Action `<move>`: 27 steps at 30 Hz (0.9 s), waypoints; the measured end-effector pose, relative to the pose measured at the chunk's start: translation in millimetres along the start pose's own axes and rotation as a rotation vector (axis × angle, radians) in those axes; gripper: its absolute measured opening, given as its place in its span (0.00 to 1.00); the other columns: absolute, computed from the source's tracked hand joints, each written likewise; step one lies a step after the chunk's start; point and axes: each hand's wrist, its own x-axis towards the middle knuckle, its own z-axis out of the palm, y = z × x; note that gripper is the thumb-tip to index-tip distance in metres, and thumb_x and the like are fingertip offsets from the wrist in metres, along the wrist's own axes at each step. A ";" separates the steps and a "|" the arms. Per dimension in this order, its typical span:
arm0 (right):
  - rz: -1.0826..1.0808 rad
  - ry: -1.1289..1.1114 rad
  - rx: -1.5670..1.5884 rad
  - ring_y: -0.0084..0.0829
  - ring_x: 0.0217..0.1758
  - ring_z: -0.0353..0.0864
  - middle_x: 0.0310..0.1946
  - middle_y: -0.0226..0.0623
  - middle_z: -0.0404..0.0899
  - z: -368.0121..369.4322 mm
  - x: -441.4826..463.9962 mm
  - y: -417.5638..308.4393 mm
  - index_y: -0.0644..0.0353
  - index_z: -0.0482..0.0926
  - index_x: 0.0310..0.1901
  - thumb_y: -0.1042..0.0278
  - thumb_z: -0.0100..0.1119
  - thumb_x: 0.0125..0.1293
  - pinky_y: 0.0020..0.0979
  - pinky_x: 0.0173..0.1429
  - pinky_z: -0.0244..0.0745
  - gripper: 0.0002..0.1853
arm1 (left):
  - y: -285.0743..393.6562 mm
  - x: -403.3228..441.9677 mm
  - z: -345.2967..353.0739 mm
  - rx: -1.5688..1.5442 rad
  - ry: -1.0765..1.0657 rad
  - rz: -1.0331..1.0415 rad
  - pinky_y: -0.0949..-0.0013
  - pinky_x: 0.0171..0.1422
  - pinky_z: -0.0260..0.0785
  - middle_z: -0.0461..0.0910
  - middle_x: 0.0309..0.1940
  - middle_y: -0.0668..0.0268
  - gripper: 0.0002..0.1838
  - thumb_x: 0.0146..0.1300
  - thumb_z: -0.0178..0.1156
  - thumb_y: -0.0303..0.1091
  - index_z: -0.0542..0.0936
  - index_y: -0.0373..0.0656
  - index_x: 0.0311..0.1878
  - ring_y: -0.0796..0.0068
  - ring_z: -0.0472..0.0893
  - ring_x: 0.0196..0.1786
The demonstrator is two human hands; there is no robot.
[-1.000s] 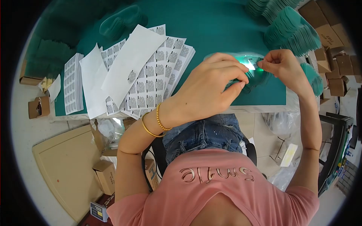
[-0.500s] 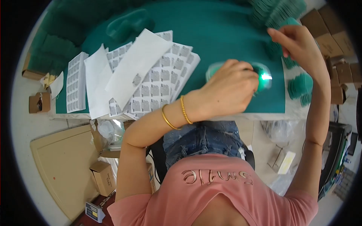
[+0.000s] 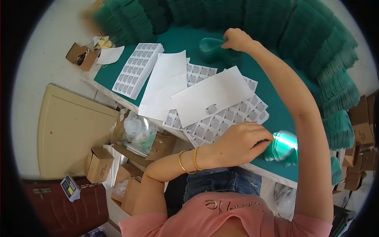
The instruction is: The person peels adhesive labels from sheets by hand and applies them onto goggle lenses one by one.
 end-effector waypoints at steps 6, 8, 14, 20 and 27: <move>0.032 -0.025 -0.164 0.49 0.48 0.84 0.43 0.49 0.84 1.8 12.1 -9.8 0.61 0.85 0.39 0.65 0.72 0.49 0.43 0.53 0.80 0.15 | -12.7 -14.3 -25.7 -0.032 0.084 -0.163 0.68 0.40 0.75 0.84 0.35 0.57 0.06 0.61 0.61 0.25 0.84 0.39 0.41 0.62 0.84 0.36; -0.033 0.113 -0.192 0.45 0.40 0.86 0.37 0.47 0.86 -3.2 13.6 -7.0 0.62 0.87 0.40 0.64 0.72 0.50 0.39 0.51 0.81 0.16 | -16.2 -15.7 -28.3 -0.076 0.115 -0.202 0.69 0.41 0.75 0.85 0.36 0.58 0.07 0.61 0.62 0.25 0.84 0.39 0.42 0.66 0.84 0.36; -0.210 0.081 -0.238 0.45 0.40 0.86 0.37 0.47 0.85 -66.2 -47.2 -1.5 0.63 0.86 0.40 0.65 0.69 0.50 0.37 0.46 0.82 0.15 | -15.2 -18.6 -39.1 -0.317 0.207 -0.431 0.75 0.46 0.74 0.85 0.38 0.65 0.09 0.67 0.59 0.26 0.83 0.33 0.46 0.80 0.82 0.39; -0.084 0.049 -0.092 0.41 0.39 0.85 0.37 0.46 0.84 -122.7 -267.5 4.3 0.69 0.83 0.41 0.74 0.70 0.50 0.34 0.45 0.80 0.15 | -19.0 -24.4 -37.0 -0.444 0.252 -0.507 0.78 0.40 0.73 0.84 0.35 0.63 0.10 0.69 0.57 0.26 0.81 0.33 0.49 0.81 0.81 0.34; 0.281 -0.118 -0.030 0.46 0.38 0.82 0.41 0.45 0.82 -112.8 -367.7 -2.3 0.71 0.82 0.41 0.77 0.71 0.48 0.38 0.44 0.76 0.16 | -10.5 -3.7 -1.2 -0.478 0.227 -0.465 0.82 0.32 0.67 0.86 0.31 0.61 0.12 0.70 0.58 0.32 0.82 0.35 0.50 0.81 0.83 0.29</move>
